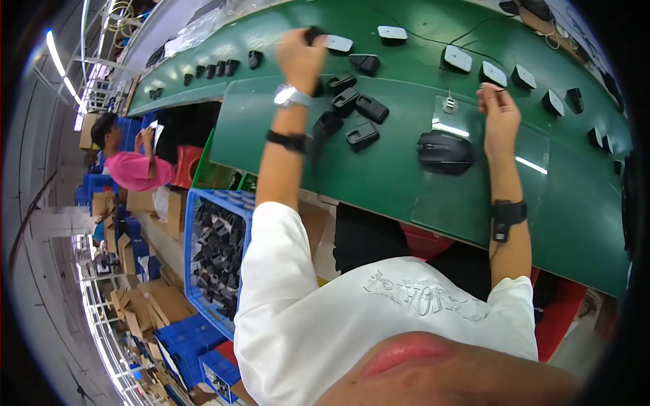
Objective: The person picks up a charging dock and a cable, connects them, and then places a computer mouse onto the dock. After checking the connection, the person removes the mouse and dock, and repeats the process with another set of components.
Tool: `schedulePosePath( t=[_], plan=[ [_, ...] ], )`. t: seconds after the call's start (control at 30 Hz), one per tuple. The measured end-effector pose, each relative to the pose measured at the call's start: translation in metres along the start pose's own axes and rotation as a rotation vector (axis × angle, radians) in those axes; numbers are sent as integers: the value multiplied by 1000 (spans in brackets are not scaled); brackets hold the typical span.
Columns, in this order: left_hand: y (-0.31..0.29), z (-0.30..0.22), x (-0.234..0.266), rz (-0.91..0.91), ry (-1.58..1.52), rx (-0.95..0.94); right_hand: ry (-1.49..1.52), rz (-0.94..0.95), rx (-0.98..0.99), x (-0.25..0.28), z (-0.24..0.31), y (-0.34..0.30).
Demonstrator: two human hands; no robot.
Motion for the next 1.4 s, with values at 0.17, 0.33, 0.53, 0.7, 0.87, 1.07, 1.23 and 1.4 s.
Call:
schedulePosePath(
  t=[0.17,0.33,0.53,0.7,0.87,1.07,1.23,1.4],
  plan=[
    [32,246,16,303,601,544,-68,102,-43,-41,6,-15],
    [48,158,9,101,331,268,-112,47,-20,-20,4,-18],
    [26,-138,114,181,-802,-332,-173,50,86,-9,1,1],
    [-5,-185,116,32,-745,-371,-260,75,217,-23,17,21],
    [-16,-231,99,-330,-712,-408,-62,101,218,-33,17,3],
    [-14,-196,159,-964,-232,-337,-284,108,150,-36,-3,-45],
    [-59,-195,210,-870,134,-268,-226,44,298,-11,-4,-13],
    [-81,-180,272,-561,427,-293,-231,67,201,-19,18,22]
  ],
)
Point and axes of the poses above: each hand's wrist, its own y-axis towards the middle knuckle, its own x-axis out of the back of the hand, z = x × y, the point moved 5 cm from there along y, towards the middle knuckle, and after that the axes turned 1 degree about -z, right-handed, at the moved point
